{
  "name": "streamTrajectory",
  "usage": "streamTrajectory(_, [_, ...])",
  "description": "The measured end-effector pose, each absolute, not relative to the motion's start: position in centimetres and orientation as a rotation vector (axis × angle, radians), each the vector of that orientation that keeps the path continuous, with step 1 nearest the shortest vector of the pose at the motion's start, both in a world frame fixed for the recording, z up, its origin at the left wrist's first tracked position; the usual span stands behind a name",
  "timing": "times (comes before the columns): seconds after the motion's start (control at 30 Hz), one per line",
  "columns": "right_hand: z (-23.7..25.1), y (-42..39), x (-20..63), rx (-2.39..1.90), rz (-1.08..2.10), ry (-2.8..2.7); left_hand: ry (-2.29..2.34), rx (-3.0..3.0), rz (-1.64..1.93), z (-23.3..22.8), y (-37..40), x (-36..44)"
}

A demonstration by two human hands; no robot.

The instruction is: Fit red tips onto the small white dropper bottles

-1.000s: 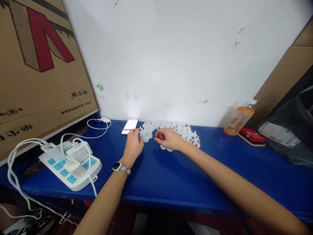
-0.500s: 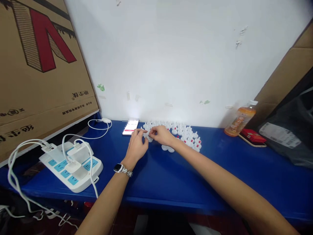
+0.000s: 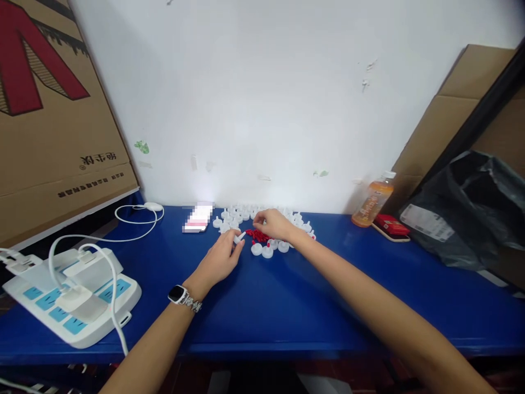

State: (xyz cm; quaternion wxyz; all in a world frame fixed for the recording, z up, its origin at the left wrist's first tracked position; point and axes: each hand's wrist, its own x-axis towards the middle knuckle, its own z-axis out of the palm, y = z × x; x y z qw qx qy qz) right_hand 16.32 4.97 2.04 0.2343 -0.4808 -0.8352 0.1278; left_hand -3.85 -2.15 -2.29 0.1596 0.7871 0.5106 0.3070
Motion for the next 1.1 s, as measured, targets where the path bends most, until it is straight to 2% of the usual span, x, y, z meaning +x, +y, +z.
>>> streamTrajectory(0.2, [2.5,6.2,13.4,-1.39,-0.039,-2.622,1.564,2.271,0.781,-2.6,-2.0,-4.3])
streamTrajectory(0.43, [1.8,6.5,12.8,-1.38,-0.054,-2.631,1.522,2.29,0.797,-2.5,-2.0,-4.3])
streamTrajectory(0.53, [1.8,6.1,13.4,-1.313,0.113,-2.439,1.512,2.282,0.821,-2.4,-2.2,-4.3])
streamTrajectory(0.7, [1.8,3.8,14.6,-1.041,0.765,-1.921,1.402,2.219,0.906,-2.1,-2.5,-3.9])
streamTrajectory(0.8, [1.4,1.9,14.7,-0.931,0.99,-1.728,1.324,2.17,0.972,-1.7,-2.8,-3.6])
streamTrajectory(0.93, [1.1,0.2,14.3,-0.87,1.087,-1.642,1.24,2.157,1.024,-1.3,-3.3,-3.2])
streamTrajectory(1.1, [0.9,0.2,14.0,-0.88,1.032,-1.485,1.238,2.165,1.04,-1.3,-3.4,-3.1])
